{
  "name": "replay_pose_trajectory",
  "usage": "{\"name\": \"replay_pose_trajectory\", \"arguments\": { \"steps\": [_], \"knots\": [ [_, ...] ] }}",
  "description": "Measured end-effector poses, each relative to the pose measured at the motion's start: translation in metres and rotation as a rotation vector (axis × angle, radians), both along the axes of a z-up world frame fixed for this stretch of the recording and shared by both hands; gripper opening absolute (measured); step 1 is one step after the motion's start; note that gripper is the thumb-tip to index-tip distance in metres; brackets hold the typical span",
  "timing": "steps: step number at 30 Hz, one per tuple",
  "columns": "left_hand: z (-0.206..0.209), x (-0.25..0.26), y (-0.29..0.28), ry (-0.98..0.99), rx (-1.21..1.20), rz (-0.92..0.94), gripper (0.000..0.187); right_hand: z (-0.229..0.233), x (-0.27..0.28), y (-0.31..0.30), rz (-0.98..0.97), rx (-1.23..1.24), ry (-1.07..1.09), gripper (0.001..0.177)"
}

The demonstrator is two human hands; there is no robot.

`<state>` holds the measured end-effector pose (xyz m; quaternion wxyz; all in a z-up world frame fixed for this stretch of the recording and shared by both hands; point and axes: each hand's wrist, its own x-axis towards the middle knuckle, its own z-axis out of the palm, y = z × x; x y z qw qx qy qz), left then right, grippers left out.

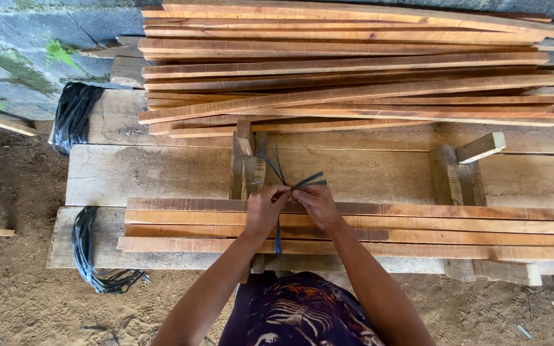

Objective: Bundling thin wood strips together using ties in a woodworking workshop.

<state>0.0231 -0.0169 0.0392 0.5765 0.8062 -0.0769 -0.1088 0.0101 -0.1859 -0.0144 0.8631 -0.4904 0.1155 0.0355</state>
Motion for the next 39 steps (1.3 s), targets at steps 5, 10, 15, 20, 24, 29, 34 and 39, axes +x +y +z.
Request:
{"name": "replay_pose_trajectory", "arguments": {
  "steps": [5, 10, 15, 20, 24, 29, 34, 39],
  "knots": [
    [0.003, -0.003, -0.004, 0.075, 0.008, -0.050, 0.023, -0.011, 0.005, -0.003, -0.037, -0.023, 0.026, 0.008],
    [-0.051, -0.009, 0.003, 0.403, -0.104, -0.171, 0.031, -0.030, 0.014, -0.010, -0.073, 0.050, 0.137, 0.015],
    [-0.067, -0.004, 0.007, 0.784, -0.334, -0.030, 0.037, -0.037, 0.008, -0.021, -0.012, 0.118, 0.107, 0.018],
    [-0.077, 0.005, 0.013, 0.834, -0.337, 0.049, 0.026, 0.036, 0.007, -0.033, 0.406, -0.212, -0.074, 0.001],
    [-0.072, 0.006, 0.013, 0.800, -0.339, 0.067, 0.024, 0.049, 0.012, -0.044, 0.668, -0.555, -0.256, 0.020],
    [-0.022, 0.003, 0.010, 0.857, -0.362, 0.057, 0.028, 0.020, 0.016, -0.046, 0.615, -0.779, -0.440, 0.021],
    [-0.027, 0.002, 0.007, 0.881, -0.384, 0.049, 0.031, -0.008, 0.011, -0.041, 0.476, -1.112, -0.678, 0.024],
    [0.059, -0.005, 0.000, 0.805, -0.205, -0.001, 0.060, -0.024, 0.006, -0.038, 0.342, -1.292, -0.783, 0.032]
  ]
}}
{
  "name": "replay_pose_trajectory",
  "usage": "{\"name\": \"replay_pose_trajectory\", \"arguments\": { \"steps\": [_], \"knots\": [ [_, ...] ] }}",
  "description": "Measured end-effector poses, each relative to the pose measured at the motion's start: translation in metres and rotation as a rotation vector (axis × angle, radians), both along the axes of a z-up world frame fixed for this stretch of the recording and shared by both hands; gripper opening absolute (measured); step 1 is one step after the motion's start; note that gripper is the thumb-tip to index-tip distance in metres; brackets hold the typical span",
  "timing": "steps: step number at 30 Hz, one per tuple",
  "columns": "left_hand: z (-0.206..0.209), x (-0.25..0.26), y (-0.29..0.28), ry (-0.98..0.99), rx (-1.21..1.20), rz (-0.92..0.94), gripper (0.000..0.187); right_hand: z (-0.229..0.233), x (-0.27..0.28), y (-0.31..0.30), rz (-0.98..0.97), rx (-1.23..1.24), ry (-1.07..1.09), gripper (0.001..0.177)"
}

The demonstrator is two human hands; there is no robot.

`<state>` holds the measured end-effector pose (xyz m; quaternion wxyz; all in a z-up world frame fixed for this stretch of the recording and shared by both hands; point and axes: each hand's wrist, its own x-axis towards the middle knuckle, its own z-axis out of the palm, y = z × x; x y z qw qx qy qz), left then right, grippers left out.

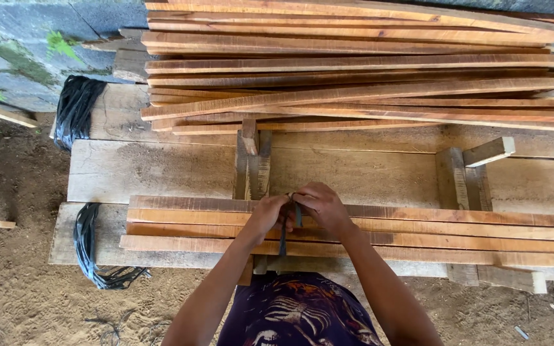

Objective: Bundling thin wood strips together using ties in a woodworking workshop.

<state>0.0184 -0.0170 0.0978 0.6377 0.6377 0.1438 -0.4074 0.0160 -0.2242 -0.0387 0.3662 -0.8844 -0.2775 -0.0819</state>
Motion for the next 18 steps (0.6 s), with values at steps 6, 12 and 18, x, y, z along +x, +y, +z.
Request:
{"name": "replay_pose_trajectory", "arguments": {
  "steps": [6, 12, 18],
  "knots": [
    [-0.052, 0.004, 0.008, -0.167, -0.032, 0.000, 0.058, 0.015, 0.003, 0.003, 0.003, 0.067, -0.083, 0.032],
    [-0.107, 0.011, 0.005, -0.193, -0.194, 0.321, 0.031, 0.027, 0.005, 0.008, 0.035, 0.077, -0.129, 0.027],
    [-0.110, 0.006, 0.006, -0.217, -0.188, 0.214, 0.033, 0.071, 0.016, -0.001, 0.116, -0.202, 0.112, 0.012]
  ]
}}
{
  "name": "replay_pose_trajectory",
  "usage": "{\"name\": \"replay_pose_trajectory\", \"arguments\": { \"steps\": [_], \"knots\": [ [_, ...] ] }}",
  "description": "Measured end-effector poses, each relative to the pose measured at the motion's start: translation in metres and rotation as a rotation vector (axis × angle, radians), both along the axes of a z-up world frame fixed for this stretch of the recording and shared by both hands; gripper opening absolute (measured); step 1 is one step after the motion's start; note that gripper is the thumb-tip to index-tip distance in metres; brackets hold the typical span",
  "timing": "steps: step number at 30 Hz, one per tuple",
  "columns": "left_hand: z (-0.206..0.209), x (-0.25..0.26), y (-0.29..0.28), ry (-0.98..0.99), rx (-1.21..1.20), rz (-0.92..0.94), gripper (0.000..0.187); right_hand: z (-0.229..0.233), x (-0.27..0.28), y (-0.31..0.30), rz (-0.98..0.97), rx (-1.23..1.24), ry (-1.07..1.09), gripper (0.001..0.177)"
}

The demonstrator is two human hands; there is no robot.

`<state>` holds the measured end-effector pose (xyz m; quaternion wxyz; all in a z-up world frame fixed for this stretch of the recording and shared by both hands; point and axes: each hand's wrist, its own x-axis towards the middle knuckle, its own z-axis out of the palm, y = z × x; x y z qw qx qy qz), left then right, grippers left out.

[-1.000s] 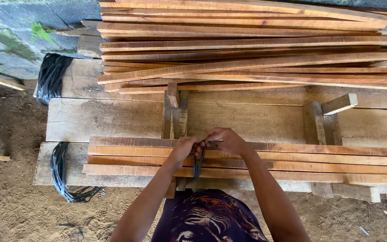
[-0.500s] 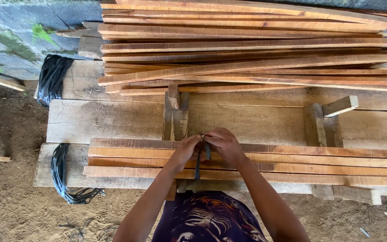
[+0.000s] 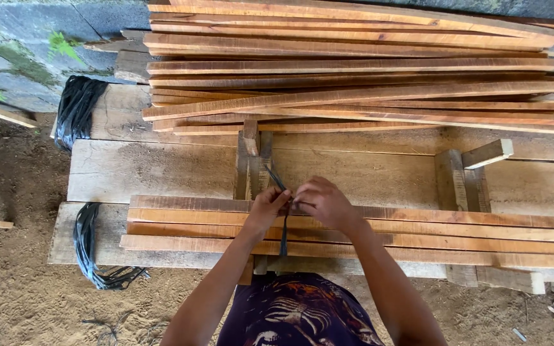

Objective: Bundling thin wood strips together using ties in a woodworking workshop.

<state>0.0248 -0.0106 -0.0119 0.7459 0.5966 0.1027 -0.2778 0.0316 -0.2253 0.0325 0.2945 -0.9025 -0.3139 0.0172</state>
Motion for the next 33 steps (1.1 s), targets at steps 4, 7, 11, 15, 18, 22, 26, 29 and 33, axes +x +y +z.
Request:
{"name": "replay_pose_trajectory", "arguments": {
  "steps": [4, 7, 11, 15, 18, 22, 26, 29, 33],
  "knots": [
    [-0.002, -0.001, -0.001, 0.025, -0.065, -0.044, 0.029, 0.037, 0.005, 0.005, -0.091, 0.110, 0.292, 0.024],
    [0.011, 0.001, 0.002, 0.063, -0.049, 0.000, 0.029, 0.039, 0.012, 0.013, -0.135, 0.269, 0.493, 0.040],
    [0.010, 0.004, 0.003, 0.058, 0.018, 0.029, 0.032, -0.006, 0.026, 0.023, -0.482, 0.464, 0.650, 0.034],
    [-0.006, 0.005, 0.005, 0.057, 0.062, 0.040, 0.030, -0.019, 0.029, 0.029, -0.616, 0.248, 0.503, 0.035],
    [0.007, 0.006, 0.005, 0.021, 0.119, -0.036, 0.032, 0.026, 0.022, 0.026, -0.474, 0.334, 0.509, 0.035],
    [-0.001, -0.001, 0.005, 0.073, 0.009, -0.023, 0.033, 0.044, 0.017, 0.027, -0.318, 0.490, 0.689, 0.031],
    [-0.014, 0.006, 0.004, 0.030, 0.111, -0.038, 0.031, -0.011, 0.037, 0.020, -0.556, 0.678, 0.721, 0.037],
    [-0.014, 0.000, 0.004, 0.032, 0.172, -0.040, 0.026, -0.053, 0.046, 0.014, -0.722, 0.585, 0.649, 0.044],
    [-0.006, 0.002, 0.003, 0.026, 0.138, 0.030, 0.024, -0.080, 0.051, 0.009, -0.777, 0.796, 0.800, 0.052]
  ]
}}
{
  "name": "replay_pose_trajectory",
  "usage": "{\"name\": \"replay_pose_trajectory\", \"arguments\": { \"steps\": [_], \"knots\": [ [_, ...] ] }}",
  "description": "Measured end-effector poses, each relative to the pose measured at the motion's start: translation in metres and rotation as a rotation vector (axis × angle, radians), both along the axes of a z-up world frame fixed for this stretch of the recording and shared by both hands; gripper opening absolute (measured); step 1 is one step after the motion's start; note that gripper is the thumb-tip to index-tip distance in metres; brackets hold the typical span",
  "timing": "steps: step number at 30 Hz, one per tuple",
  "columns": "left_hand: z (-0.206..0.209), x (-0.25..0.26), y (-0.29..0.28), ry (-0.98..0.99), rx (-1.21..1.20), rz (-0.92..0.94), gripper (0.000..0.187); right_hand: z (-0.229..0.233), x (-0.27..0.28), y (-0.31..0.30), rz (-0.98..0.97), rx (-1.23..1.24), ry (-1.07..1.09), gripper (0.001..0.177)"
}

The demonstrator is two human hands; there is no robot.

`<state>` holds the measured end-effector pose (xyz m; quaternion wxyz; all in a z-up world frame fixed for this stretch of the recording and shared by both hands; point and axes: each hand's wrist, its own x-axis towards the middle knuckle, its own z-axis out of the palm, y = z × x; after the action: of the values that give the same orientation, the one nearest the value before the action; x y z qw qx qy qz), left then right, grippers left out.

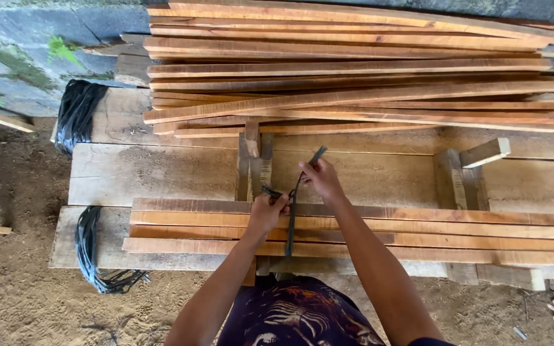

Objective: Bundling thin wood strips together using ties in a woodworking workshop.

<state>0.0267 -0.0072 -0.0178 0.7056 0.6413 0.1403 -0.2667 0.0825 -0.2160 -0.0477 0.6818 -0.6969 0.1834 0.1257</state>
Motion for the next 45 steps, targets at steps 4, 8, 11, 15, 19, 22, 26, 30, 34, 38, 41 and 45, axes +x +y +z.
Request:
{"name": "replay_pose_trajectory", "arguments": {
  "steps": [4, 8, 11, 15, 19, 22, 26, 30, 34, 38, 41, 45],
  "knots": [
    [-0.010, -0.002, -0.001, 0.023, -0.033, 0.047, 0.024, 0.039, -0.018, 0.013, 0.044, 0.294, 0.078, 0.044],
    [-0.014, -0.003, 0.000, -0.033, 0.076, -0.004, 0.025, 0.050, -0.032, 0.006, 0.254, 0.287, 0.013, 0.029],
    [-0.013, -0.002, 0.000, -0.041, 0.113, -0.028, 0.026, 0.071, -0.036, 0.004, 0.299, 0.142, -0.040, 0.019],
    [-0.021, -0.005, -0.002, -0.088, 0.180, -0.087, 0.026, 0.116, -0.040, 0.014, 0.424, 0.017, -0.163, 0.015],
    [-0.011, -0.006, -0.003, -0.086, 0.086, -0.037, 0.021, 0.076, -0.031, 0.020, 0.291, 0.068, -0.113, 0.022],
    [-0.014, -0.006, 0.002, -0.069, 0.008, 0.001, 0.020, 0.027, -0.020, 0.021, 0.125, -0.095, 0.019, 0.036],
    [-0.021, -0.007, 0.019, -0.112, 0.091, -0.087, 0.028, 0.002, -0.021, 0.027, 0.102, -0.415, -0.041, 0.024],
    [-0.016, -0.017, 0.031, -0.204, 0.204, -0.289, 0.027, 0.005, -0.034, 0.025, -0.003, -0.297, -0.094, 0.026],
    [0.046, -0.022, 0.041, -0.274, 0.173, -0.344, 0.029, 0.086, -0.041, 0.064, 0.001, -0.070, -0.163, 0.027],
    [0.027, -0.012, 0.028, -0.372, 0.236, -0.145, 0.040, 0.059, -0.033, 0.058, -0.126, 0.202, 0.005, 0.017],
    [0.022, -0.007, 0.014, -0.349, -0.055, 0.002, 0.038, 0.038, -0.020, 0.055, -0.234, 0.272, 0.104, 0.015],
    [-0.014, -0.005, 0.010, -0.202, -0.377, 0.026, 0.036, -0.004, 0.004, 0.057, -0.352, 0.425, 0.326, 0.027]
  ]
}}
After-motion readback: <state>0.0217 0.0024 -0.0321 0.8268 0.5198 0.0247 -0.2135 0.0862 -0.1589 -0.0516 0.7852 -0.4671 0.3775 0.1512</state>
